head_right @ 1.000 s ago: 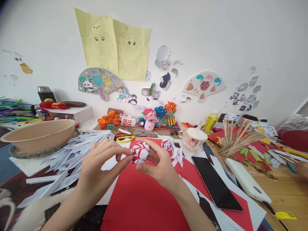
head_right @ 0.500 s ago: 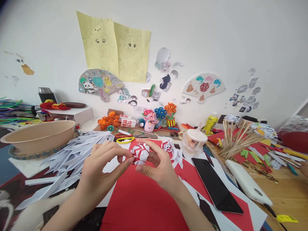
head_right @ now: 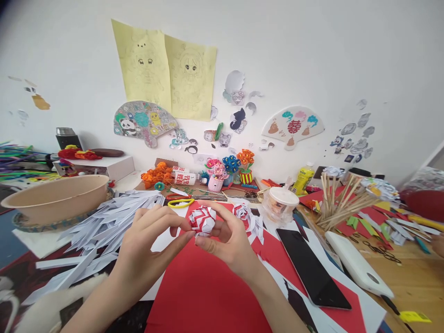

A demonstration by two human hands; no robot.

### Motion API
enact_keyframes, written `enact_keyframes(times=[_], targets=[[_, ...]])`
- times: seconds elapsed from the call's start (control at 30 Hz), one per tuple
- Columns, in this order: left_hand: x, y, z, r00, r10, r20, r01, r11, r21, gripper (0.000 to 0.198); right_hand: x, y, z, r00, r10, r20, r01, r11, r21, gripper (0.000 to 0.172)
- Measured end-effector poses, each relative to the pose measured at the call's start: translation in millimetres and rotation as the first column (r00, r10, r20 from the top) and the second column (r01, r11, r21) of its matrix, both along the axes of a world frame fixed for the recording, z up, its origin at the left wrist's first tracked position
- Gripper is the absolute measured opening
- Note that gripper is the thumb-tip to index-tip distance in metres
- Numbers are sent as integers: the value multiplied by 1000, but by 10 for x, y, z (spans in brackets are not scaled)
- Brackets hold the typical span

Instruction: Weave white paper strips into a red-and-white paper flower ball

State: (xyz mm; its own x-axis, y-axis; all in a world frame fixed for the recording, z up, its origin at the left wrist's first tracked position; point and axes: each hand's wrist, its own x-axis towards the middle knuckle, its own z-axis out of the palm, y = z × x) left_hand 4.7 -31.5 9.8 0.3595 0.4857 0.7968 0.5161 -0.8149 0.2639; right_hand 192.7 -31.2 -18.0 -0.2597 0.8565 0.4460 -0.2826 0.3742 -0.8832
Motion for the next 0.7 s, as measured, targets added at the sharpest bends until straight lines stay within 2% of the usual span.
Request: enact_keyframes(times=[0.17, 0.37, 0.57, 0.7], targets=[[25, -13, -3, 1000, 20, 9, -20, 999, 35, 11, -2, -6, -7, 999, 28, -34, -30, 998, -62, 54], [40, -39, 8, 997, -79, 20, 80, 996, -43, 14, -1, 14, -21, 1000, -15, 16, 17, 997, -77, 40], [39, -27, -5, 999, -15, 28, 17, 998, -57, 12, 17, 14, -36, 999, -3, 32, 7, 993, -120, 45], [39, -36, -10, 1000, -18, 15, 18, 999, -41, 12, 13, 12, -27, 1000, 18, 23, -15, 992, -129, 47]])
